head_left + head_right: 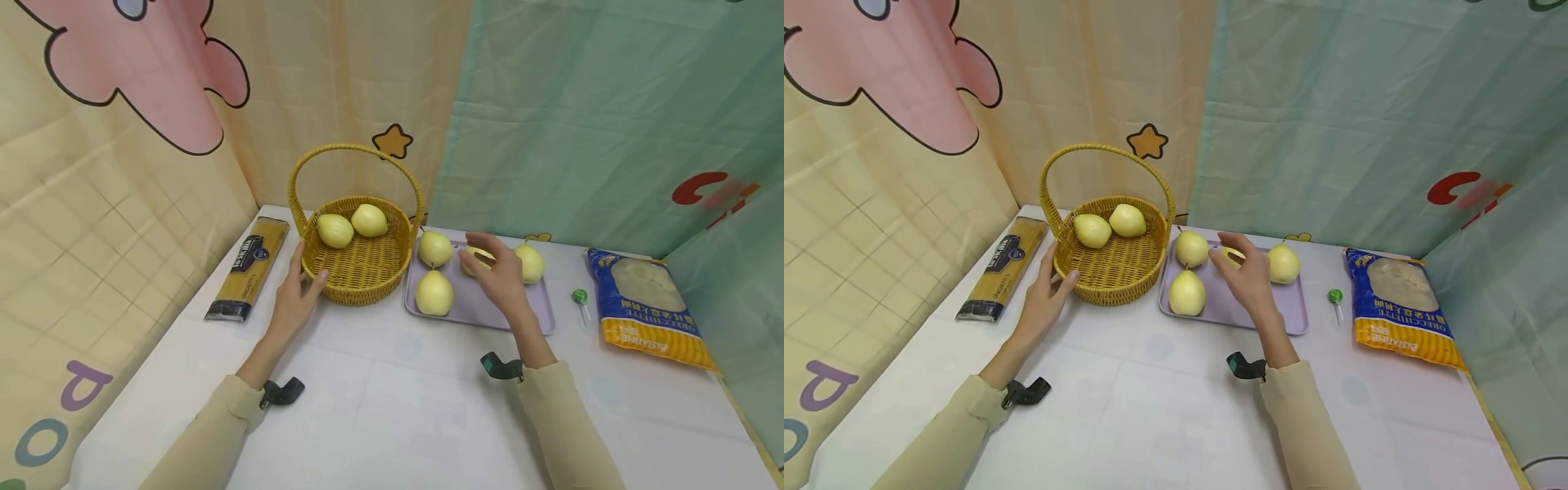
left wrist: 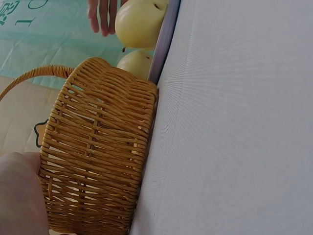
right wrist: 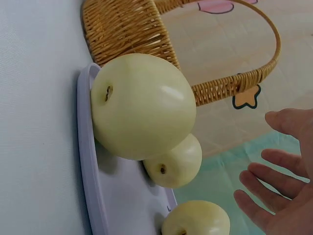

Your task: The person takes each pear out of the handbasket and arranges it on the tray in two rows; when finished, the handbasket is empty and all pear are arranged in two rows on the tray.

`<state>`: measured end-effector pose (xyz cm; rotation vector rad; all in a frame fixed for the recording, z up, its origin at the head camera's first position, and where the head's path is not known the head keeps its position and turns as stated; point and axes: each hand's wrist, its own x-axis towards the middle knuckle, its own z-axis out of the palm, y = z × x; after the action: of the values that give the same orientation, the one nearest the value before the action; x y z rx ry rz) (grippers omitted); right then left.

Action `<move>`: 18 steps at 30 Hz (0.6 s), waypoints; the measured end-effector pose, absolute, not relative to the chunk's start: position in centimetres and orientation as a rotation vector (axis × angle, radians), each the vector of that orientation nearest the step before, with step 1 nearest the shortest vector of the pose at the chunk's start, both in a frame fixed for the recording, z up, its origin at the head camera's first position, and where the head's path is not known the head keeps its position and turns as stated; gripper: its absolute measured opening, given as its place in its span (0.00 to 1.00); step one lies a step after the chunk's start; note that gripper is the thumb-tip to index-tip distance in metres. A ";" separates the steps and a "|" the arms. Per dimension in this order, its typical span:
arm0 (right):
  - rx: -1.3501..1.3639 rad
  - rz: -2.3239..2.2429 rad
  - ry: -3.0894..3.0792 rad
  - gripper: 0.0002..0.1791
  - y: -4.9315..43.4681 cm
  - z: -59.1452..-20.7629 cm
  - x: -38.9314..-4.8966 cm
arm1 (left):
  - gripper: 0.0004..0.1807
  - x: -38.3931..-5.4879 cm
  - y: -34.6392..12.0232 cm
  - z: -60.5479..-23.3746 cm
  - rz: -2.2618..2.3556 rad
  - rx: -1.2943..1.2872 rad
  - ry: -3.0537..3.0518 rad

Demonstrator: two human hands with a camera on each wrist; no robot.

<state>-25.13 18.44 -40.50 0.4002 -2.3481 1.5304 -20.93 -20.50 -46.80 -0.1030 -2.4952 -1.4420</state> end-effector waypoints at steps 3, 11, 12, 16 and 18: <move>0.352 1.515 -2.312 0.26 18.9 -40.3 -25.2 | 0.45 -20.9 -20.5 -46.8 -1.443 -0.100 -2.496; 0.276 1.480 -2.305 0.30 19.6 -39.7 -25.0 | 0.45 -20.8 -20.5 -46.7 -1.438 -0.097 -2.499; 0.272 1.481 -2.304 0.31 19.6 -39.6 -24.9 | 0.45 -20.8 -20.5 -46.7 -1.438 -0.098 -2.499; 0.261 1.455 -2.316 0.36 19.6 -39.4 -24.8 | 0.45 -20.8 -20.5 -46.7 -1.439 -0.099 -2.497; 0.254 1.449 -2.323 0.38 19.5 -39.3 -24.6 | 0.45 -20.8 -20.5 -46.7 -1.442 -0.099 -2.497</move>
<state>-24.64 19.49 -39.27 0.2544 -2.3230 1.4485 -20.82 -20.49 -46.73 -0.0994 -2.4974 -1.4417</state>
